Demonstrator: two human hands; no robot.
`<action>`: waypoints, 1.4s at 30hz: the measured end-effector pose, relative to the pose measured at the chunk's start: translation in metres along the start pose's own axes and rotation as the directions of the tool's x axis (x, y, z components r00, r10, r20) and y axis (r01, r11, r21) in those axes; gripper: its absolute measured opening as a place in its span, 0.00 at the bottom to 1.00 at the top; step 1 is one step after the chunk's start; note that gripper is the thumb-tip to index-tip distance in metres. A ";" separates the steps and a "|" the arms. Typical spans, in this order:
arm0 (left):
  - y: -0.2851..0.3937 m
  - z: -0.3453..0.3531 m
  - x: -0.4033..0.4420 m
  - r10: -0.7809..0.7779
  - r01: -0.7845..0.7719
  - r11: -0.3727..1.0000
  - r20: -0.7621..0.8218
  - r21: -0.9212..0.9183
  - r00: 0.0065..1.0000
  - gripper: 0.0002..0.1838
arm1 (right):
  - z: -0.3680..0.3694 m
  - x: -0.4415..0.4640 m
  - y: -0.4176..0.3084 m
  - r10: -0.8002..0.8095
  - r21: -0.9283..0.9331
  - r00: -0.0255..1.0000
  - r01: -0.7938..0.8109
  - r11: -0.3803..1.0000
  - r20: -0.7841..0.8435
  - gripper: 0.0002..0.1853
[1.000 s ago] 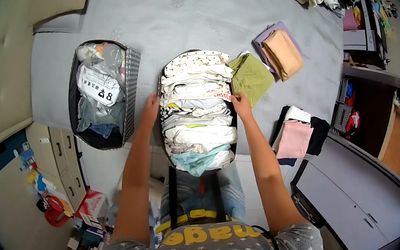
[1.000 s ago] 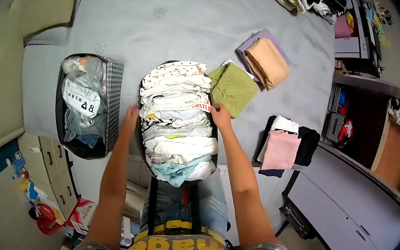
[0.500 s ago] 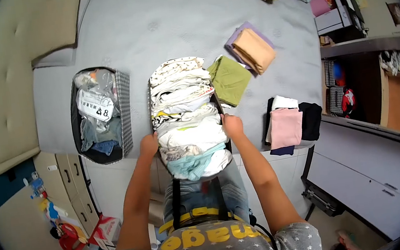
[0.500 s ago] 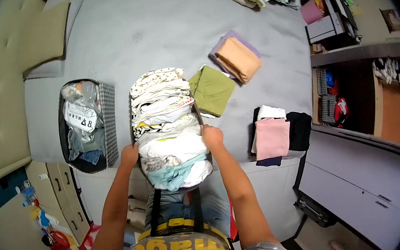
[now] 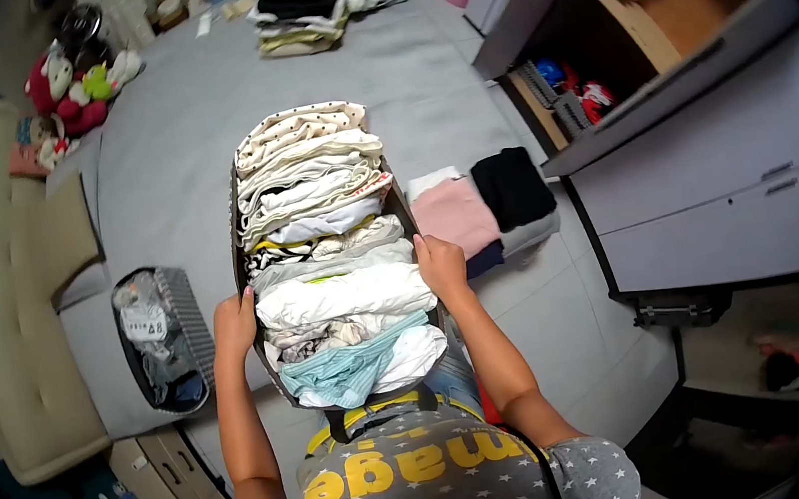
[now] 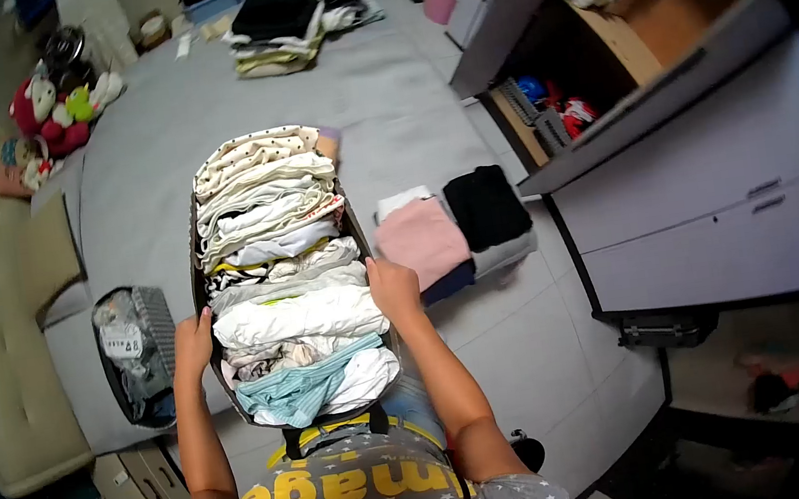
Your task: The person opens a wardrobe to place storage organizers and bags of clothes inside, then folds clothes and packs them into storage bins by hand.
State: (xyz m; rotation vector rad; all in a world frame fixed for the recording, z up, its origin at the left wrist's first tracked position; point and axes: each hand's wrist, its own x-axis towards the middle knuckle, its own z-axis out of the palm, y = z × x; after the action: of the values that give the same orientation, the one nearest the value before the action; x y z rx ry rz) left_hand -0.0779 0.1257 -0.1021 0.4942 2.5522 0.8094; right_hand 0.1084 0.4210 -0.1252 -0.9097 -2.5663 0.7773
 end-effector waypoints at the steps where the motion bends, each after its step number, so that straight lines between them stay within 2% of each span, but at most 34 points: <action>1: -0.003 0.005 0.005 0.035 -0.035 0.999 0.000 -0.008 0.999 0.24 | -0.003 -0.004 0.000 0.010 0.013 0.999 -0.009 1.000 -0.052 0.18; 4: 0.019 0.010 0.019 0.001 0.010 0.994 0.094 -0.108 0.996 0.23 | -0.029 -0.001 0.002 -0.002 -0.059 0.994 -0.004 0.998 -0.112 0.17; 6: 0.038 0.013 0.027 0.036 -0.017 0.985 0.109 -0.171 0.993 0.23 | -0.045 0.004 0.003 0.006 -0.132 0.993 -0.021 0.991 -0.114 0.17; 7: -0.057 0.029 0.027 0.073 -0.046 0.949 0.077 -0.311 0.994 0.22 | 0.018 -0.027 -0.023 -0.051 -0.203 0.991 0.025 0.979 -0.125 0.17; 9: -0.079 0.039 0.036 0.289 -0.307 0.874 -0.105 -0.377 0.952 0.22 | 0.016 -0.040 -0.044 -0.041 -0.300 0.985 -0.012 0.954 -0.169 0.17; 11: -0.072 0.018 0.044 0.198 -0.149 0.938 0.130 -0.312 0.972 0.23 | 0.017 -0.044 -0.056 -0.035 -0.287 0.980 -0.024 0.957 -0.196 0.18; 13: -0.060 -0.004 0.051 0.220 -0.163 0.954 0.217 -0.251 0.951 0.23 | 0.008 -0.051 -0.076 -0.007 -0.347 0.968 -0.083 0.934 -0.252 0.18; 14: -0.073 0.017 0.061 0.259 -0.176 0.925 0.219 -0.338 0.941 0.23 | 0.018 -0.047 -0.070 -0.054 -0.390 0.969 -0.045 0.920 -0.240 0.18; 16: -0.078 0.018 0.076 0.429 -0.351 0.825 0.088 -0.443 0.899 0.22 | 0.018 -0.058 -0.087 0.052 -0.433 0.958 -0.176 0.884 -0.282 0.18; 19: -0.083 0.017 0.088 0.446 -0.342 0.824 0.145 -0.451 0.883 0.23 | 0.027 -0.070 -0.095 0.089 -0.456 0.936 -0.247 0.855 -0.339 0.18; 21: -0.084 0.015 0.089 0.373 -0.235 0.870 0.269 -0.433 0.888 0.25 | 0.033 -0.071 -0.093 0.082 -0.467 0.934 -0.248 0.849 -0.346 0.18; 22: -0.083 0.011 0.093 0.366 -0.228 0.888 0.312 -0.400 0.877 0.25 | 0.035 -0.071 -0.096 0.105 -0.450 0.927 -0.271 0.851 -0.360 0.18; 25: -0.082 0.012 0.094 0.360 -0.213 0.881 0.308 -0.423 0.881 0.26 | 0.030 -0.070 -0.101 0.133 -0.438 0.919 -0.300 0.847 -0.371 0.19; 27: -0.083 0.011 0.088 0.362 -0.229 0.876 0.265 -0.424 0.894 0.27 | 0.025 -0.068 -0.105 0.129 -0.438 0.919 -0.296 0.849 -0.372 0.19; 29: -0.087 0.024 0.080 0.341 -0.231 0.877 0.206 -0.420 0.917 0.27 | 0.019 -0.061 -0.101 0.058 -0.475 0.946 -0.213 0.854 -0.320 0.20; 31: -0.083 0.020 0.071 0.298 -0.220 0.902 0.166 -0.372 0.940 0.28 | 0.016 -0.053 -0.096 0.085 -0.510 0.956 -0.224 0.831 -0.281 0.21; 33: -0.082 0.024 0.058 0.249 -0.191 0.926 0.145 -0.325 0.958 0.28 | 0.011 -0.046 -0.087 0.014 -0.580 0.982 -0.123 0.805 -0.189 0.21; 35: -0.067 0.023 0.042 0.224 -0.188 0.938 0.094 -0.292 0.970 0.28 | 0.002 -0.032 -0.077 0.019 -0.612 0.993 -0.089 0.786 -0.120 0.21; 37: -0.072 0.029 0.035 0.147 -0.123 0.970 0.102 -0.210 0.984 0.27 | -0.002 -0.033 -0.083 0.101 -0.616 0.993 -0.119 0.779 -0.064 0.21; 38: -0.066 0.034 0.029 0.164 -0.164 0.963 -0.015 -0.212 0.986 0.26 | -0.001 -0.030 -0.074 0.082 -0.585 0.994 -0.105 0.804 -0.066 0.21; 42: -0.044 0.041 0.016 0.046 -0.046 0.997 -0.004 -0.054 0.999 0.25 | -0.018 -0.017 -0.074 0.195 -0.505 0.981 -0.179 0.844 -0.021 0.21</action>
State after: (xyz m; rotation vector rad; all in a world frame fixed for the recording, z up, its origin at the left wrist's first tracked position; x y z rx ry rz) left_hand -0.0809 0.1173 -0.1637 0.5368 2.5226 0.8933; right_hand 0.0939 0.3690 -0.0691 -1.3236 -2.7902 0.1432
